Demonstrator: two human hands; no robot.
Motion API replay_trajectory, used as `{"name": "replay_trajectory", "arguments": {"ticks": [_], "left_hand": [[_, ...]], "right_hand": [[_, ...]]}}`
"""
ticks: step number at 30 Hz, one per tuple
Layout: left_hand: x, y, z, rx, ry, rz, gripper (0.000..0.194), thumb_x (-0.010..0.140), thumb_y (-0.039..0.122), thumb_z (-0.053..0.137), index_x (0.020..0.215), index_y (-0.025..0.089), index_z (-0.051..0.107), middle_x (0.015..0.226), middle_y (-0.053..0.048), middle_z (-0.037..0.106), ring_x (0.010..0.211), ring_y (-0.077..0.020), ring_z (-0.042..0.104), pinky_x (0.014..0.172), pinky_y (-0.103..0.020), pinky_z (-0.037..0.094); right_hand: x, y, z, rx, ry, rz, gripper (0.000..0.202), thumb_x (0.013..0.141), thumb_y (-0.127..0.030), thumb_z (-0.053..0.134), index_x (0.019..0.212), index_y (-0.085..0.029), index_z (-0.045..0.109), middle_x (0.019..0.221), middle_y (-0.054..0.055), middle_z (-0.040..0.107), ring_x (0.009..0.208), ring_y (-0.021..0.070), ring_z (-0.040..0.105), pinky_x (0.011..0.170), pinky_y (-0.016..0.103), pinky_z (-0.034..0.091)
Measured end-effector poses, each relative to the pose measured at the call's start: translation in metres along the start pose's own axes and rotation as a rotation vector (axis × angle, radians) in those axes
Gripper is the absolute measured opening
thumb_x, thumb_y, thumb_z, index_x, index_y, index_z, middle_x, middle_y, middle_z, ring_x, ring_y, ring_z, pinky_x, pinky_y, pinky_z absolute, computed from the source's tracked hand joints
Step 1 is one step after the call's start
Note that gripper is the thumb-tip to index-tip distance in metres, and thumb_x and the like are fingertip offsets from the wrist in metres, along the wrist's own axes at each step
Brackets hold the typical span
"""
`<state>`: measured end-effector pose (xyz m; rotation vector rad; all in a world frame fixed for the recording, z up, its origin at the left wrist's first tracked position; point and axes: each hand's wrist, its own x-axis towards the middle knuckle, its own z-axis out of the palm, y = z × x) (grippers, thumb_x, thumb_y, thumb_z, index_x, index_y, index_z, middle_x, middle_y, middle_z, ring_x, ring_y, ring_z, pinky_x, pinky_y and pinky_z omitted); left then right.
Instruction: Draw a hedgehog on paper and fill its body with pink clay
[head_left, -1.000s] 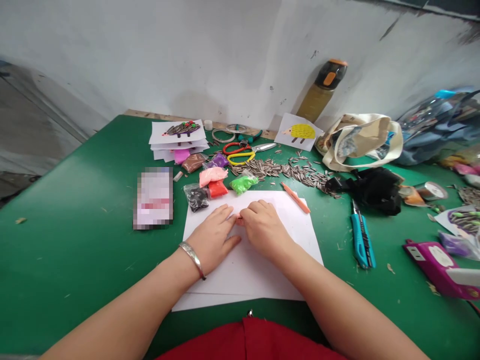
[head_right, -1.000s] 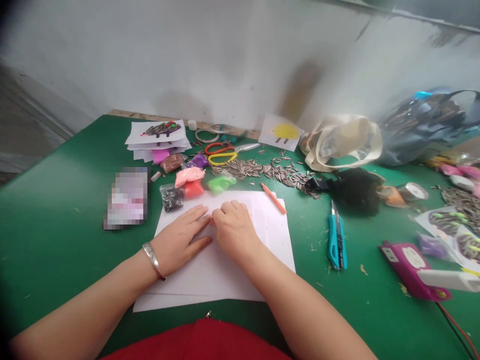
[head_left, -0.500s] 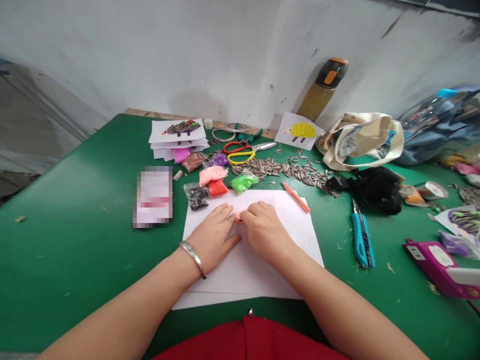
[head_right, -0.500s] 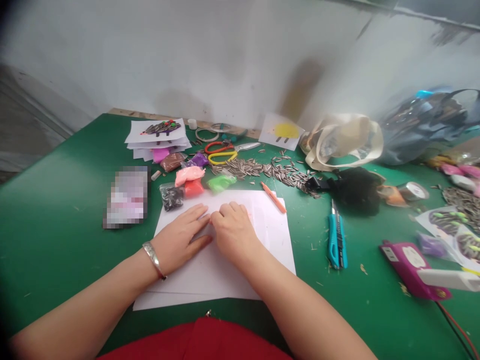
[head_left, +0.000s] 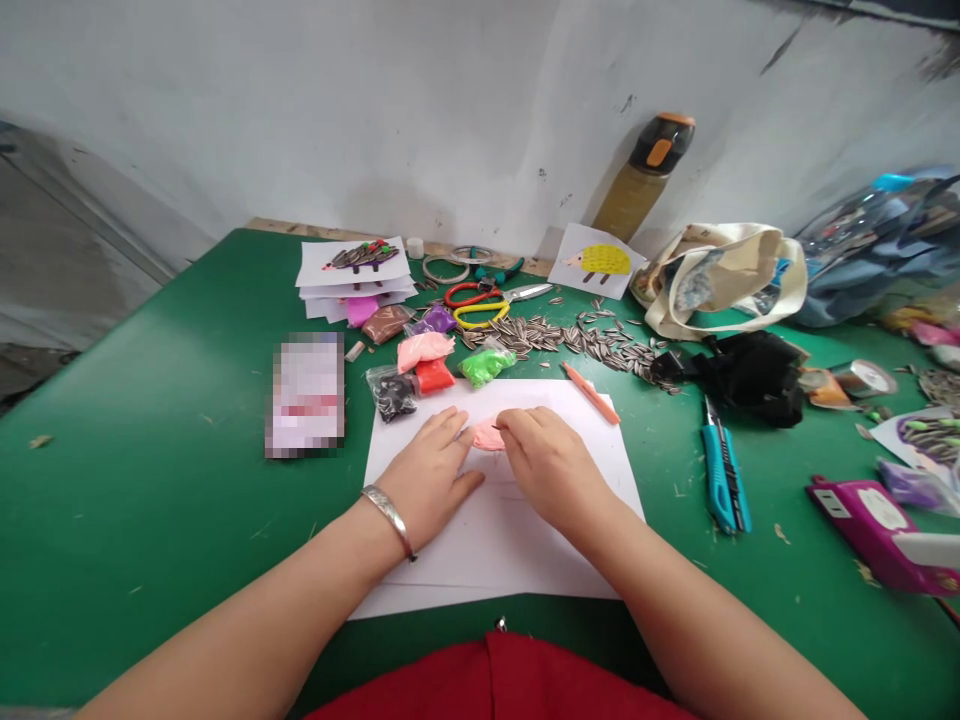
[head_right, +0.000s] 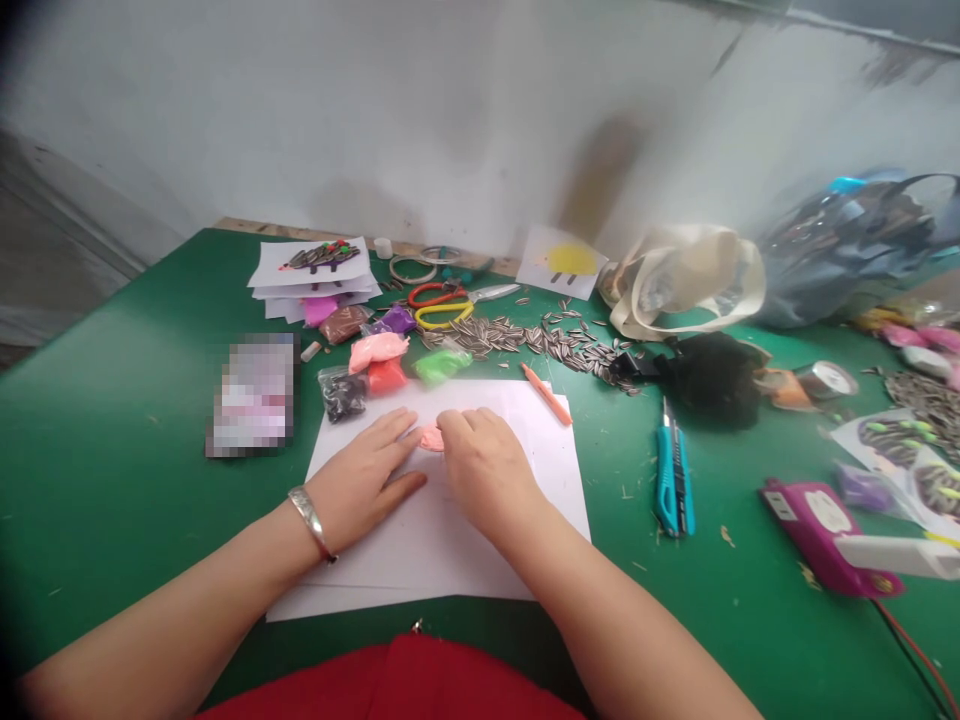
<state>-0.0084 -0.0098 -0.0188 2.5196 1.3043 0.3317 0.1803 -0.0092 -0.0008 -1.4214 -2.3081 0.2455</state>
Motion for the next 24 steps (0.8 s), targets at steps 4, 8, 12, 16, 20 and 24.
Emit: {"name": "replay_trajectory", "arguments": {"ticks": [4,8,12,16,20,24], "left_hand": [[0.002,0.008,0.005,-0.003,0.016,0.018,0.039,0.090,0.031,0.053,0.124,0.012,0.054,0.139,-0.019,0.050,0.134,-0.0320,0.039,0.110,-0.052,0.036],[0.003,0.012,0.006,0.005,0.009,0.020,0.040,0.089,0.030,0.054,0.124,0.010,0.053,0.139,-0.021,0.050,0.134,-0.0330,0.040,0.110,-0.052,0.035],[0.003,0.011,0.006,-0.019,0.024,0.028,0.037,0.090,0.031,0.053,0.122,0.012,0.054,0.137,-0.020,0.051,0.133,-0.0326,0.041,0.109,-0.053,0.035],[0.003,0.011,0.005,-0.022,0.020,0.022,0.039,0.089,0.030,0.055,0.123,0.012,0.053,0.137,-0.019,0.051,0.132,-0.0327,0.042,0.110,-0.053,0.035],[0.004,0.013,0.005,-0.011,-0.001,0.006,0.041,0.088,0.029,0.057,0.124,0.010,0.052,0.137,-0.020,0.050,0.133,-0.0327,0.041,0.111,-0.052,0.033],[0.005,0.013,0.004,0.000,-0.014,0.002,0.040,0.088,0.028,0.057,0.123,0.009,0.053,0.136,-0.019,0.051,0.132,-0.0327,0.041,0.111,-0.050,0.033]], "right_hand": [[-0.007,0.005,-0.005,0.102,0.017,0.021,0.019,0.090,-0.010,0.045,0.089,-0.016,0.063,0.084,0.007,0.064,0.081,0.0205,0.055,0.069,0.030,0.039],[-0.012,0.008,-0.005,0.103,0.010,-0.016,0.022,0.090,-0.010,0.045,0.081,-0.017,0.063,0.078,0.005,0.062,0.077,0.0188,0.052,0.068,0.029,0.038],[-0.011,0.010,0.002,0.084,0.041,-0.095,0.022,0.093,-0.012,0.043,0.085,-0.018,0.064,0.080,0.005,0.062,0.078,0.0183,0.050,0.073,0.029,0.038],[-0.006,0.012,0.011,0.032,0.018,-0.132,0.022,0.093,-0.012,0.043,0.087,-0.017,0.065,0.082,0.006,0.064,0.080,0.0186,0.049,0.075,0.030,0.037],[-0.002,0.013,0.017,-0.067,-0.035,-0.160,0.021,0.092,-0.011,0.046,0.082,-0.015,0.064,0.076,0.006,0.060,0.078,0.0192,0.046,0.073,0.030,0.035],[0.000,0.013,0.017,-0.117,-0.061,-0.187,0.021,0.090,-0.010,0.048,0.076,-0.014,0.063,0.073,0.006,0.057,0.076,0.0192,0.044,0.072,0.031,0.033]]}}
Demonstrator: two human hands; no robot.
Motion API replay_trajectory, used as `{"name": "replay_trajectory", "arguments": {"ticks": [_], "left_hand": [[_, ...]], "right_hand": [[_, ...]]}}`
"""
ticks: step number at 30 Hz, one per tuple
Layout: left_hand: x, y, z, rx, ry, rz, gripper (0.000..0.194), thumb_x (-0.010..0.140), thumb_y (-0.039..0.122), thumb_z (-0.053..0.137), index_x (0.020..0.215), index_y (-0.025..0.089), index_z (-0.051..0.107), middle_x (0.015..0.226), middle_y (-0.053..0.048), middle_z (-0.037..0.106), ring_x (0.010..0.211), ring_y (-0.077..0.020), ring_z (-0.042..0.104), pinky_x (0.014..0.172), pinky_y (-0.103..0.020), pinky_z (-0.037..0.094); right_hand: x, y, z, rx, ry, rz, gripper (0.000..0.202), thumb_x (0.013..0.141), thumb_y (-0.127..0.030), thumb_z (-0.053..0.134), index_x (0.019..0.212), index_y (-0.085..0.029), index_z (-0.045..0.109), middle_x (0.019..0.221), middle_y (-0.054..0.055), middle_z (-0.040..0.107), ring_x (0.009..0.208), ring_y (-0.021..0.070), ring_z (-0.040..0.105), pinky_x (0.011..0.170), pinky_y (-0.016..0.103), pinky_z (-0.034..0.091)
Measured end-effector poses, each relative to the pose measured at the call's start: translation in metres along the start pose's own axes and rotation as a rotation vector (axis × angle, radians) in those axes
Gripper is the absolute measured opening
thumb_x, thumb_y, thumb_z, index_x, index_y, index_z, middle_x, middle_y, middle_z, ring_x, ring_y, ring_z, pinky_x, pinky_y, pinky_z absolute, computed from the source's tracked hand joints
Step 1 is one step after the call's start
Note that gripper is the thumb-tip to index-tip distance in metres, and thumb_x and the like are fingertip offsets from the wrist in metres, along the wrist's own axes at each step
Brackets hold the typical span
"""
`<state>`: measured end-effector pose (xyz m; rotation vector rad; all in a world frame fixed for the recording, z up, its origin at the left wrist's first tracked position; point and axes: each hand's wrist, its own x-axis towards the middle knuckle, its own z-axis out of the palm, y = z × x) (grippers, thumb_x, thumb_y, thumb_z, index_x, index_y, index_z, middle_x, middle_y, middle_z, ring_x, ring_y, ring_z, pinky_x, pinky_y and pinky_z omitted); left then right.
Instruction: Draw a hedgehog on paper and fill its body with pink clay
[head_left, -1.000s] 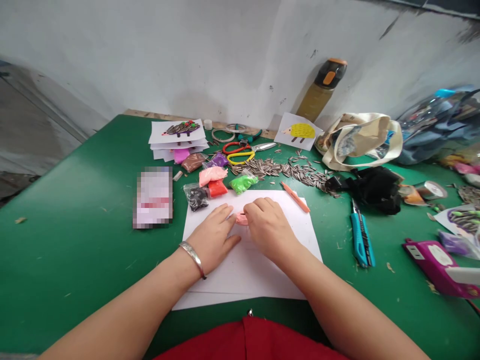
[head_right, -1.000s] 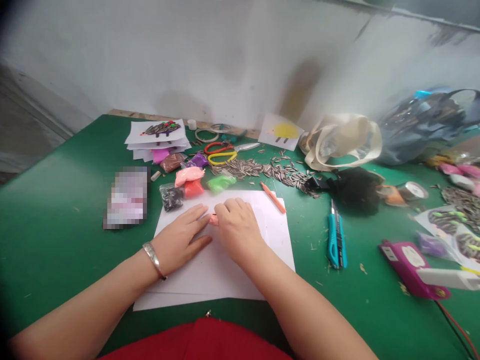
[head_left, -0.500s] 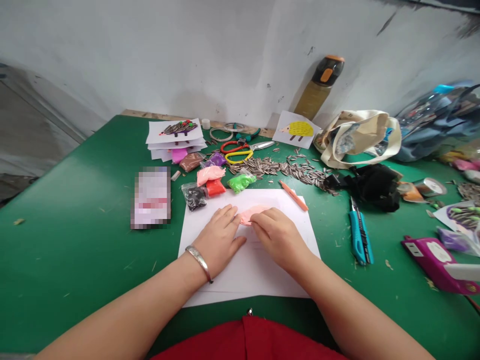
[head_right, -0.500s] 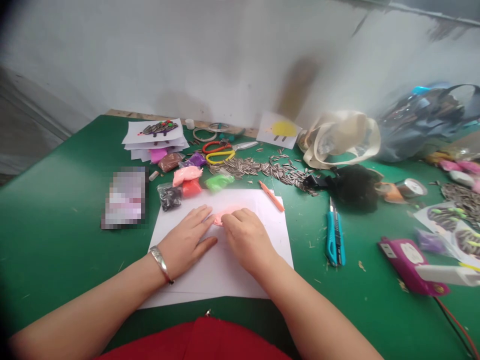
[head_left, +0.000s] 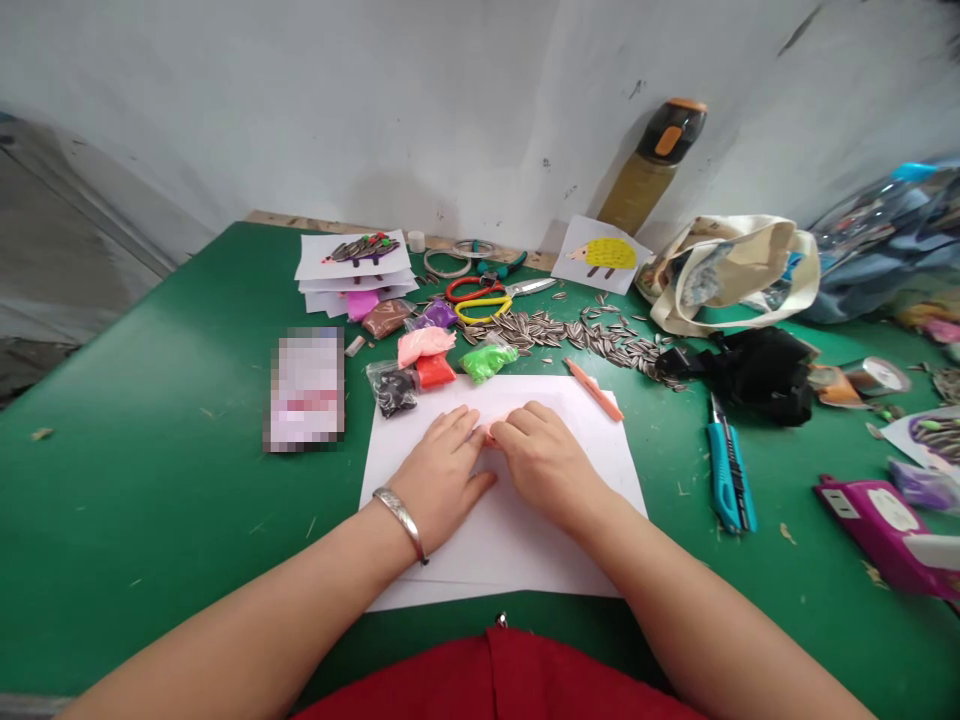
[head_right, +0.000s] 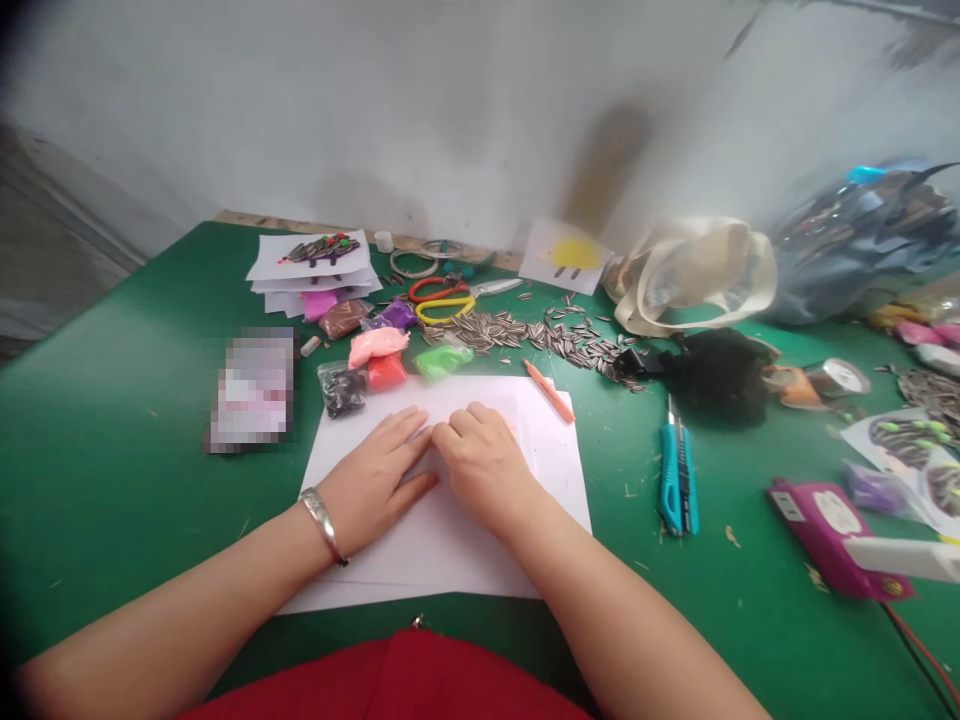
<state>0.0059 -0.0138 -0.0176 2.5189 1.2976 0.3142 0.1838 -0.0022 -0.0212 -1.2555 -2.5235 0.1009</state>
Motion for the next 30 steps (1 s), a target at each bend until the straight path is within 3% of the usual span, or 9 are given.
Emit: {"name": "replay_trajectory", "arguments": {"ticks": [8,30], "left_hand": [[-0.0003,-0.0004,-0.0010,-0.035,0.017,0.021,0.036,0.089,0.029,0.055,0.121,0.012,0.053,0.136,-0.020,0.051,0.132,-0.0330,0.041,0.110,-0.053,0.034],[-0.0010,-0.0025,0.0020,-0.050,0.043,0.022,0.036,0.089,0.029,0.053,0.122,0.014,0.052,0.136,-0.019,0.051,0.132,-0.0321,0.042,0.109,-0.053,0.034]], "right_hand": [[-0.0002,0.0002,-0.0011,0.043,0.028,0.049,0.025,0.095,-0.014,0.043,0.080,-0.016,0.062,0.075,0.005,0.057,0.076,0.0187,0.044,0.070,0.030,0.032],[0.0030,-0.0035,0.0045,-0.021,0.021,0.036,0.020,0.086,-0.007,0.047,0.073,-0.016,0.060,0.071,0.006,0.054,0.071,0.0196,0.041,0.068,0.032,0.031]]}}
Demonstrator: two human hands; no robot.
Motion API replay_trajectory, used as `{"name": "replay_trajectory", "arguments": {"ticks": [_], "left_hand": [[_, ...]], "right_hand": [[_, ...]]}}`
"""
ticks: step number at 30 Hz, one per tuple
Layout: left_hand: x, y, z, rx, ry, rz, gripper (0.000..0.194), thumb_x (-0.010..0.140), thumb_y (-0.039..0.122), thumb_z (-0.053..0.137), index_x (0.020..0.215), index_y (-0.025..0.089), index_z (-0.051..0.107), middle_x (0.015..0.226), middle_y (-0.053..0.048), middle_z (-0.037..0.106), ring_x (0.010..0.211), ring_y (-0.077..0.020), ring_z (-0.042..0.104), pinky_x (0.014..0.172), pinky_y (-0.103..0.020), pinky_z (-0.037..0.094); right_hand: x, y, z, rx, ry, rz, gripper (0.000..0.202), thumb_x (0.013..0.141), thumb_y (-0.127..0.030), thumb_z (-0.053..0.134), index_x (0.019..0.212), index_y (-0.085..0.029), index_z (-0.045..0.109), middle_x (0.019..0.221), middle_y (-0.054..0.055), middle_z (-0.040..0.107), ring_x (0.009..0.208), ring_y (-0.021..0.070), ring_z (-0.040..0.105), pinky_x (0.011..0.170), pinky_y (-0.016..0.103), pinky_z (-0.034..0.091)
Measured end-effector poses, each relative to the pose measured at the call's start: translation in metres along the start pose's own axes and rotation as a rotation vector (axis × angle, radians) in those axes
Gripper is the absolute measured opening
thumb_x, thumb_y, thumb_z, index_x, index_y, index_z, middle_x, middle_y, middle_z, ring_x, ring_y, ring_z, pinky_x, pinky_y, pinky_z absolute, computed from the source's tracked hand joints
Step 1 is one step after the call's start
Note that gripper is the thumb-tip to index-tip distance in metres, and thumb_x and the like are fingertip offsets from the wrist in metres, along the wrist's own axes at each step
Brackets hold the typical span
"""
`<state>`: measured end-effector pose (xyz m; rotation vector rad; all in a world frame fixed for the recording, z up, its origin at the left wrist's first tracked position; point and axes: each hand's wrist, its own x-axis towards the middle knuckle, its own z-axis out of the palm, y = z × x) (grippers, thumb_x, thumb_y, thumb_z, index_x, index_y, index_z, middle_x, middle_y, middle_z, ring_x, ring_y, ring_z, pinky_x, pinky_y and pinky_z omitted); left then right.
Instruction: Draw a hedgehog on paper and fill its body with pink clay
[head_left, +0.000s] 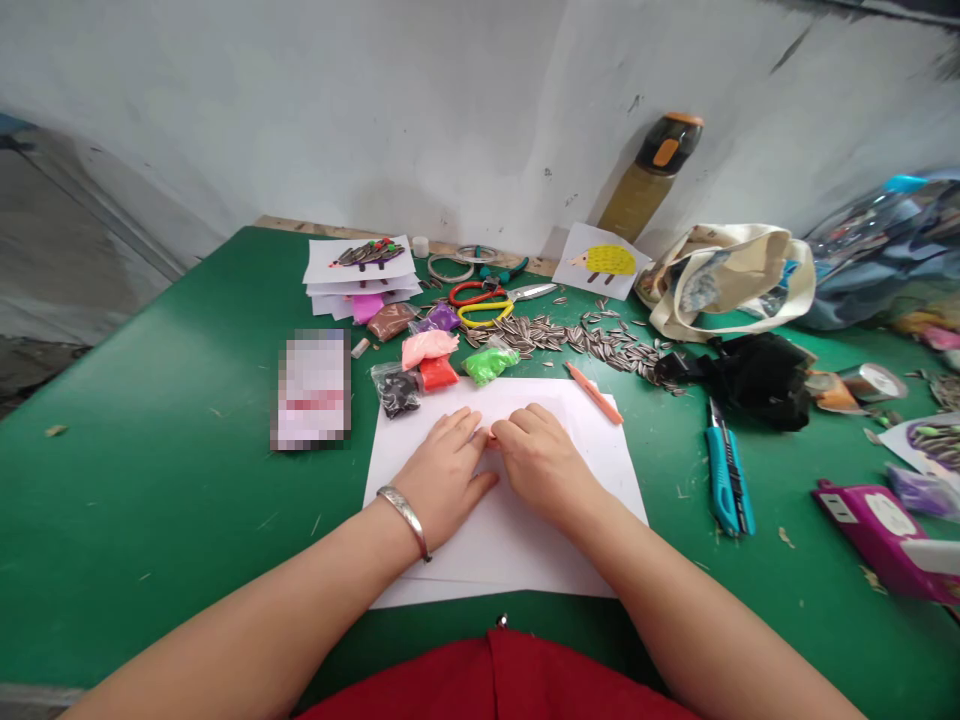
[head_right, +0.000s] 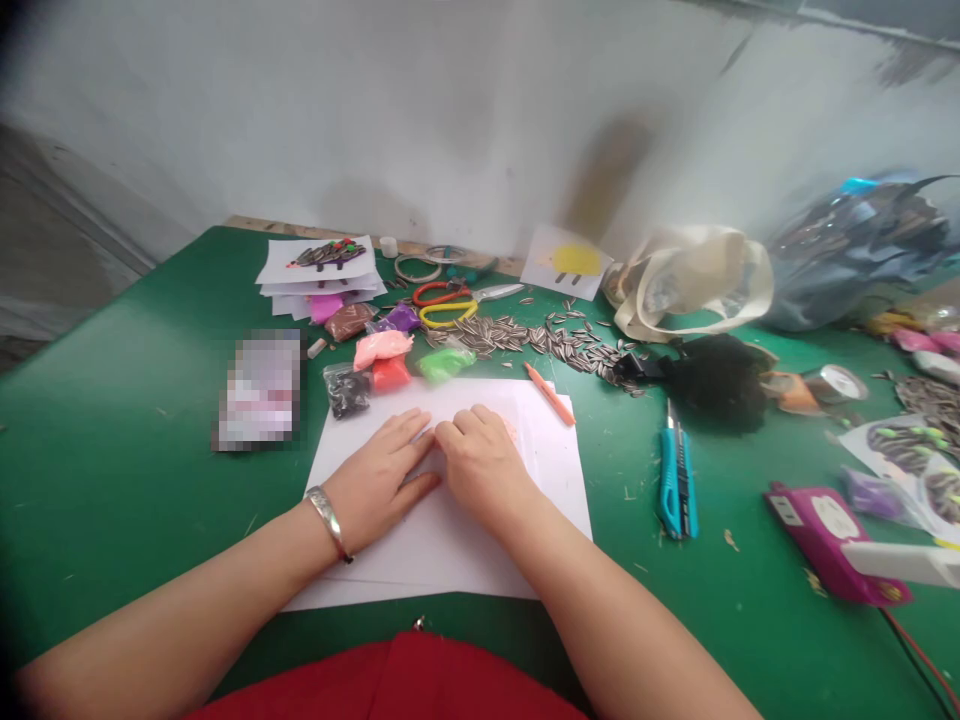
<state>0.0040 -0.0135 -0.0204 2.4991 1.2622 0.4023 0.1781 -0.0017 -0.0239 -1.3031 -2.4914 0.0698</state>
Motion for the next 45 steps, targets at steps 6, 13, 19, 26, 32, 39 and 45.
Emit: {"name": "replay_trajectory", "arguments": {"ticks": [6,13,19,26,32,39,45], "left_hand": [[0.0003,0.0013,-0.0017,0.012,-0.005,0.001,0.034,0.089,0.030,0.053,0.119,0.013,0.053,0.135,-0.019,0.051,0.132,-0.0320,0.042,0.109,-0.052,0.035],[0.0009,0.0026,-0.0036,0.028,-0.036,-0.015,0.038,0.088,0.030,0.055,0.122,0.011,0.052,0.136,-0.020,0.050,0.132,-0.0327,0.042,0.110,-0.052,0.034],[0.0012,0.0033,-0.0043,0.032,-0.046,-0.020,0.039,0.088,0.028,0.057,0.122,0.010,0.053,0.137,-0.020,0.050,0.132,-0.0332,0.042,0.111,-0.052,0.033],[0.0017,0.0030,-0.0033,0.026,-0.039,-0.024,0.039,0.088,0.028,0.057,0.122,0.010,0.053,0.136,-0.020,0.050,0.131,-0.0326,0.042,0.111,-0.052,0.034],[0.0015,0.0030,-0.0028,0.034,-0.038,-0.018,0.036,0.088,0.028,0.057,0.119,0.011,0.054,0.136,-0.019,0.051,0.131,-0.0328,0.042,0.110,-0.052,0.034],[0.0005,0.0004,0.0007,0.043,-0.002,0.009,0.038,0.089,0.031,0.055,0.123,0.012,0.051,0.135,-0.019,0.052,0.129,-0.0319,0.045,0.109,-0.052,0.035],[0.0009,0.0011,-0.0011,0.057,-0.023,0.003,0.038,0.089,0.030,0.056,0.121,0.010,0.053,0.135,-0.019,0.051,0.129,-0.0325,0.044,0.110,-0.051,0.034]], "right_hand": [[-0.0011,0.0004,-0.0043,0.065,-0.002,0.050,0.025,0.091,-0.010,0.043,0.074,-0.016,0.061,0.071,0.006,0.055,0.072,0.0191,0.043,0.069,0.030,0.032],[0.0022,-0.0018,-0.0031,0.070,0.013,0.072,0.024,0.091,-0.013,0.045,0.074,-0.016,0.060,0.072,0.006,0.055,0.073,0.0196,0.043,0.069,0.030,0.033],[0.0016,-0.0013,-0.0031,0.057,0.010,0.072,0.026,0.090,-0.010,0.043,0.071,-0.016,0.060,0.070,0.006,0.055,0.071,0.0191,0.043,0.068,0.030,0.032],[0.0011,-0.0018,-0.0014,0.031,0.028,0.056,0.023,0.089,-0.009,0.046,0.071,-0.016,0.059,0.070,0.006,0.055,0.070,0.0193,0.042,0.067,0.030,0.033],[0.0005,-0.0020,-0.0044,0.111,0.009,0.095,0.021,0.090,-0.012,0.047,0.074,-0.015,0.060,0.073,0.007,0.056,0.074,0.0194,0.046,0.069,0.030,0.034],[0.0014,-0.0044,-0.0027,0.050,-0.007,0.093,0.022,0.089,-0.011,0.046,0.073,-0.016,0.060,0.072,0.007,0.056,0.072,0.0200,0.046,0.068,0.031,0.034],[0.0000,-0.0059,-0.0009,0.040,0.024,0.104,0.024,0.090,-0.011,0.045,0.072,-0.016,0.060,0.071,0.007,0.056,0.072,0.0202,0.046,0.068,0.031,0.034]]}}
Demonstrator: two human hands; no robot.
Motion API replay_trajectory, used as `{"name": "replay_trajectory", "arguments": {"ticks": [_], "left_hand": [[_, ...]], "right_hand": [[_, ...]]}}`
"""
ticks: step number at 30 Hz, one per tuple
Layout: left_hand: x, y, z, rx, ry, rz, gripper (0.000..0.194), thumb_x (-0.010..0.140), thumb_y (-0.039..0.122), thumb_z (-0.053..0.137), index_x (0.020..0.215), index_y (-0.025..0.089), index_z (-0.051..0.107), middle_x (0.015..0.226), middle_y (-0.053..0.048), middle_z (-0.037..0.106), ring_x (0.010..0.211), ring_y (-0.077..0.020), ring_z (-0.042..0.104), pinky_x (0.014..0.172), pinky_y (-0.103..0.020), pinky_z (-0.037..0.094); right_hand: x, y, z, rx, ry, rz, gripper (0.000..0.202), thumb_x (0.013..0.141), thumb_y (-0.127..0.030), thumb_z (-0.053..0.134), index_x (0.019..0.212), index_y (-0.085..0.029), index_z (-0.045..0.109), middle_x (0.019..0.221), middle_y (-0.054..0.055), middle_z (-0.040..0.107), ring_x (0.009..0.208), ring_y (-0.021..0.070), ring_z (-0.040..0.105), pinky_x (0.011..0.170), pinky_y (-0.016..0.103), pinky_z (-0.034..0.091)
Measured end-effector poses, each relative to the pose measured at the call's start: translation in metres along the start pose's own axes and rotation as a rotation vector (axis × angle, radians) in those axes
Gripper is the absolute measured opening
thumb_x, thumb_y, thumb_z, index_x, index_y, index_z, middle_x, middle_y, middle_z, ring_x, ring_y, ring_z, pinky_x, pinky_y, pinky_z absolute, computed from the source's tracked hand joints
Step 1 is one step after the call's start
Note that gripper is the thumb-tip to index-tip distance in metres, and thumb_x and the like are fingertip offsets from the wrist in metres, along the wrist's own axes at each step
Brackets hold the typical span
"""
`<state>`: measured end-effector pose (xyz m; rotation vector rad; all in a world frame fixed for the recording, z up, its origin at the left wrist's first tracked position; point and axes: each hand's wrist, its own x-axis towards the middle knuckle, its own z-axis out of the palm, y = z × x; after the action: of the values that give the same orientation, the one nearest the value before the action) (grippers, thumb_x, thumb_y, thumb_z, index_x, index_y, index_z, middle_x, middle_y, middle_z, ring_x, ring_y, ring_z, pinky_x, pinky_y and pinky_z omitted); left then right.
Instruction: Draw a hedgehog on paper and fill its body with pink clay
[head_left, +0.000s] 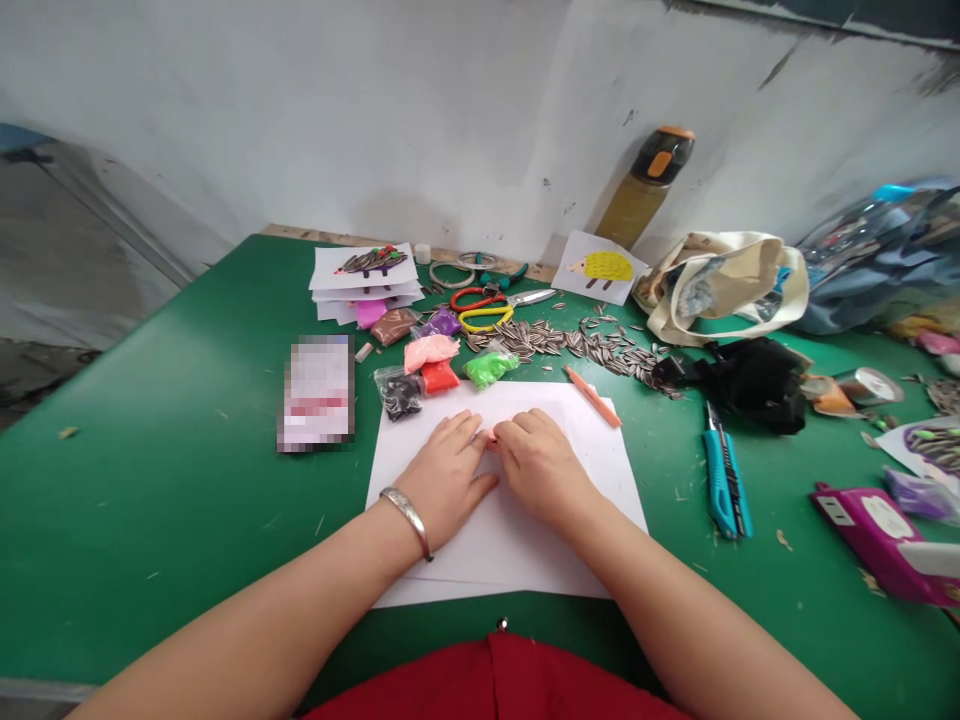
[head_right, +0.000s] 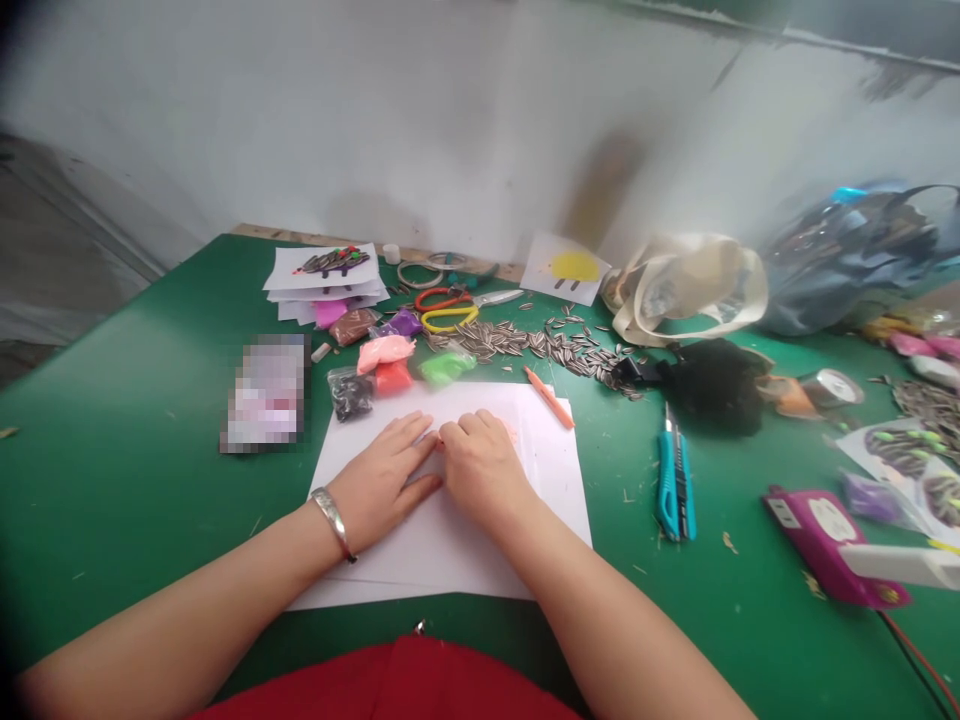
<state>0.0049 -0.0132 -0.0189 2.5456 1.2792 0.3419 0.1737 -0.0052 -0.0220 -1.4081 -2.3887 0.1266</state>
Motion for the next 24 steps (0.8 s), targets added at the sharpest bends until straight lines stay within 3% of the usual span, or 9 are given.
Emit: {"name": "replay_trajectory", "arguments": {"ticks": [8,19,24], "left_hand": [[0.000,0.001,0.000,0.010,0.002,0.000,0.038,0.089,0.028,0.056,0.122,0.010,0.053,0.134,-0.019,0.052,0.129,-0.0322,0.045,0.110,-0.051,0.035],[-0.002,-0.002,0.002,0.044,-0.008,0.000,0.043,0.090,0.033,0.053,0.127,0.010,0.051,0.139,-0.019,0.050,0.133,-0.0315,0.041,0.112,-0.049,0.033],[-0.004,-0.006,0.003,0.032,-0.003,0.020,0.049,0.092,0.037,0.049,0.134,0.012,0.046,0.143,-0.018,0.046,0.136,-0.0305,0.037,0.113,-0.050,0.031]], "right_hand": [[-0.003,0.001,-0.002,0.032,0.007,-0.068,0.023,0.087,-0.008,0.044,0.078,-0.014,0.064,0.075,0.008,0.058,0.074,0.0206,0.047,0.072,0.032,0.036],[-0.004,0.006,-0.008,0.102,-0.006,-0.044,0.024,0.088,-0.008,0.043,0.078,-0.016,0.062,0.072,0.007,0.058,0.074,0.0198,0.048,0.072,0.031,0.037],[-0.005,0.022,-0.019,0.219,0.090,0.091,0.019,0.089,-0.013,0.046,0.077,-0.017,0.060,0.073,0.005,0.059,0.075,0.0196,0.052,0.069,0.030,0.039]]}}
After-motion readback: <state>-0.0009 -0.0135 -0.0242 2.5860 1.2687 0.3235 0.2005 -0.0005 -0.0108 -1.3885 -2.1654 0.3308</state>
